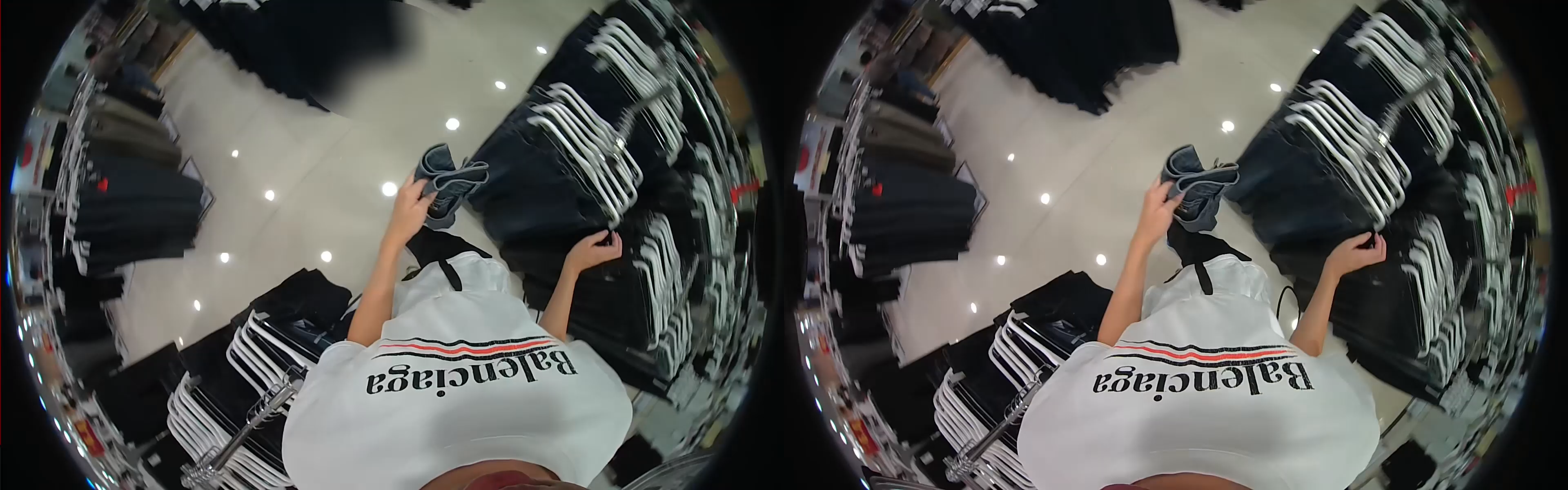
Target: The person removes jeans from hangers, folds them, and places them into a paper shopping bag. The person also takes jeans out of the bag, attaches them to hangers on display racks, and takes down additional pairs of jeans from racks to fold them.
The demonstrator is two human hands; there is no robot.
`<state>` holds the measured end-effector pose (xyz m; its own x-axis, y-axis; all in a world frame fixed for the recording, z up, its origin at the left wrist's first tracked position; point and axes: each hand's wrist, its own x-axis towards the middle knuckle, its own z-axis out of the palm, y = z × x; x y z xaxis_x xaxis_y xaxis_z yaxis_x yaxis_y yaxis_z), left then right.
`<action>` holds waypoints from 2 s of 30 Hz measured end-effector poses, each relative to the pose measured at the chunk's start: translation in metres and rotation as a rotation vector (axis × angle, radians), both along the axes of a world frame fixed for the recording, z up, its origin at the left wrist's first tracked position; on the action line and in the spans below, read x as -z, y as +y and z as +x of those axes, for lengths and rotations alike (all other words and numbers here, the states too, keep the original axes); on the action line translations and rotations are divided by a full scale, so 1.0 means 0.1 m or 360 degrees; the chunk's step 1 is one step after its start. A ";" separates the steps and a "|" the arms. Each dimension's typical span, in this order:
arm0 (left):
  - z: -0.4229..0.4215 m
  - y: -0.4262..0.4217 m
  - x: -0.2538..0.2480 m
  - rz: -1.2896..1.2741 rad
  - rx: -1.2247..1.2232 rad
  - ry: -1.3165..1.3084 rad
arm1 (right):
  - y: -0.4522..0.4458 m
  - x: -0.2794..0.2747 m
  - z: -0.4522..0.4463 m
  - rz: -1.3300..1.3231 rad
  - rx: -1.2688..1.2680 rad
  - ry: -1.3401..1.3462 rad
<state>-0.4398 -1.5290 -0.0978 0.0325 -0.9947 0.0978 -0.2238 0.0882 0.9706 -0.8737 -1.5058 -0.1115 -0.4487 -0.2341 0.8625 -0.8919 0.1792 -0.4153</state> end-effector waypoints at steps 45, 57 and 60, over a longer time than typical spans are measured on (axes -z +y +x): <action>7.36 2.06 -1.69 -0.1567 -0.3004 -0.1967 | -0.83 -1.60 14.39 0.0521 -0.5887 -0.2943; 10.23 2.74 -1.57 -0.1098 -0.3478 -0.0537 | 1.62 -2.34 15.61 0.1027 -0.6572 -0.0558; 10.65 2.71 -1.77 -0.1061 -0.3543 -0.0718 | 1.73 -2.34 16.00 0.1314 -0.6682 -0.0650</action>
<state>0.6250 -1.2584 0.0793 0.4862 0.6627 0.5696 -0.4906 -0.3324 0.8055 0.7260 -1.3323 0.1221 0.2559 0.5434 0.7995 0.3229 0.7316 -0.6005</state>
